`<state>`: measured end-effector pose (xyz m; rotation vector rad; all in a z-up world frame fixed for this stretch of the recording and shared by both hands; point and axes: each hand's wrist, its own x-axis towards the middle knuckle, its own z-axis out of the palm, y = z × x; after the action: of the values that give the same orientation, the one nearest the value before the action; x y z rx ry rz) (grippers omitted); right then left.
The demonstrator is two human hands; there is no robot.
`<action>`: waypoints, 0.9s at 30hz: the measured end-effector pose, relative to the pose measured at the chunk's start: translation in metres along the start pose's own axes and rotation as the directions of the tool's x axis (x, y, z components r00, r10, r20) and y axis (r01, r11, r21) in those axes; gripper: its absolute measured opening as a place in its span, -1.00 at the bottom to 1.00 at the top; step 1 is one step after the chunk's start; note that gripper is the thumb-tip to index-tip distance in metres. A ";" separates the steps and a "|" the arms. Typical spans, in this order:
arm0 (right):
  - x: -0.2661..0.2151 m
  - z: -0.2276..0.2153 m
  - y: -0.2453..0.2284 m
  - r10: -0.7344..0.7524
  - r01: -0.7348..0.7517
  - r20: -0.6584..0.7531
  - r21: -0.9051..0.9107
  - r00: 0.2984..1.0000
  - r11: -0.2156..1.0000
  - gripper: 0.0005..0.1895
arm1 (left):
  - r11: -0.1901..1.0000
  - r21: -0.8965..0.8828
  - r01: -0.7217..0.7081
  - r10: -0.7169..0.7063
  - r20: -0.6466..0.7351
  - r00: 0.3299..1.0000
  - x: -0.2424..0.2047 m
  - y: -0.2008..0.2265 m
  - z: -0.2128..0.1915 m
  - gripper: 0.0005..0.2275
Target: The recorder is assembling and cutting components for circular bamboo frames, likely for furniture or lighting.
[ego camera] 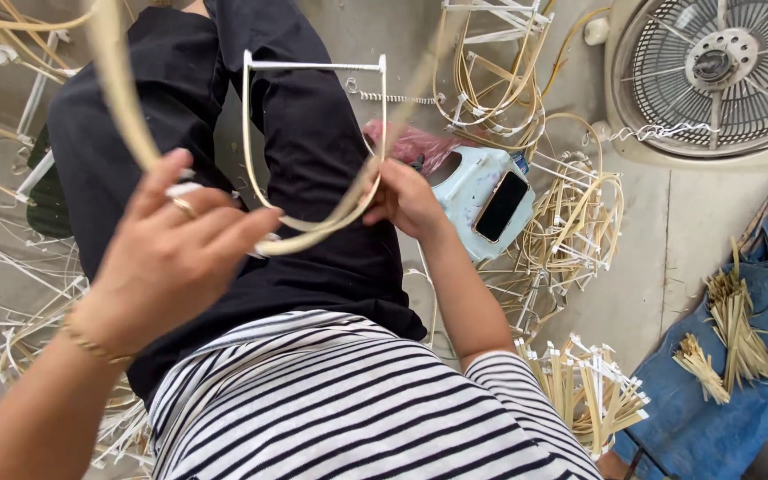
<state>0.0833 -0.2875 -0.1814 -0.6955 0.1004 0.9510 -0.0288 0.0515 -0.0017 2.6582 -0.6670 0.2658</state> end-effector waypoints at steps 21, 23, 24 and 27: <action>-0.027 0.207 -0.109 -0.094 0.395 0.643 -0.573 0.760 -0.718 -0.70 | 0.998 0.037 -0.056 0.056 -0.021 0.998 0.038 0.010 -0.092 -0.49; -0.026 0.223 -0.102 -0.054 0.449 0.628 -0.612 0.777 -0.651 -0.68 | 0.998 0.063 0.026 -0.030 0.070 0.997 0.037 0.022 -0.074 -0.57; -0.027 0.232 -0.099 -0.021 0.485 0.609 -0.651 0.793 -0.584 -0.66 | 0.991 0.092 0.092 -0.106 0.156 0.982 0.038 0.027 -0.065 -0.65; -0.027 0.225 -0.092 0.018 0.555 0.612 -0.705 0.791 -0.441 -0.66 | 0.991 -0.044 0.127 -0.123 0.072 0.990 0.045 0.030 -0.063 -0.77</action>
<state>0.0900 -0.2104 0.0508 -2.0506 -1.5384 0.2557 -0.0098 0.0339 0.0771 2.6591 -0.5178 0.1222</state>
